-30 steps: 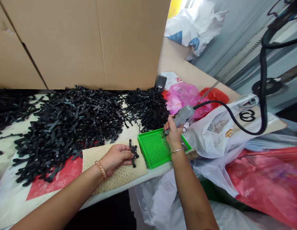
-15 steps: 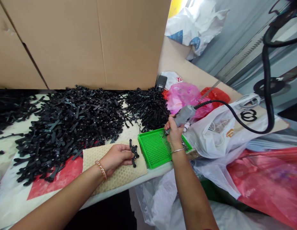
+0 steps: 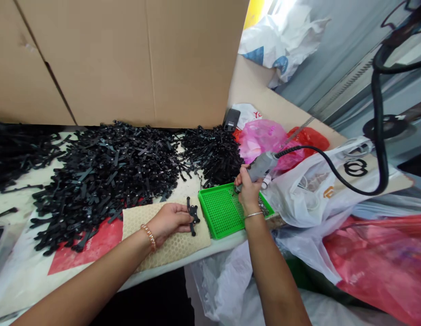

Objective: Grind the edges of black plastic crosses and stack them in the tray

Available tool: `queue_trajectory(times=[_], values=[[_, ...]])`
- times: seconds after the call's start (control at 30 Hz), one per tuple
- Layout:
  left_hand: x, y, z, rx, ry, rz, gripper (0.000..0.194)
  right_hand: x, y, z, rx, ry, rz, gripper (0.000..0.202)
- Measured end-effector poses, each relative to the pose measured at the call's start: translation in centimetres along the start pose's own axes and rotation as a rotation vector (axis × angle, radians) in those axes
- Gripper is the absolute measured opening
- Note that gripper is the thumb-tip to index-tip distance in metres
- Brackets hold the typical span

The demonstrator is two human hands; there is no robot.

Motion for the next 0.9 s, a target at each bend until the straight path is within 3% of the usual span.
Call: queue_trajectory(times=[0.2,0.33,0.5,0.63,0.9], values=[[0.0,0.0,-0.1,-0.018,0.023,-0.016,0.011,3.2,1.0,-1.5,-0.1,-0.185,0.023,0.043],[0.0,0.0,-0.2,-0.018,0.046,-0.039,0.01,4.5,4.9,-5.3,0.028,-0.348,-0.105,0.035],[0.0,-0.2,-0.2,-0.011,0.046,-0.069,0.01,2.9,9.4,-8.8,0.12,-0.359,-0.253,0.03],[0.1,-0.4,-0.2,-0.004,0.054,-0.085,0.011,1.9,10.1,-9.1,0.104,-0.351,-0.276,0.03],[0.1,-0.3,-0.1,0.004,0.044,-0.094,0.013,2.0,10.2,-8.9,0.075,-0.336,-0.262,0.031]])
Point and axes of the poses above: each hand's wrist, its own y-axis away from the middle knuckle, its own z-axis out of the back of the hand, x = y × z, the point moved 4 cm from there along -y, towards the middle knuckle, and after that the axes turned 12 degrees about -y, right-handed, at the moved point
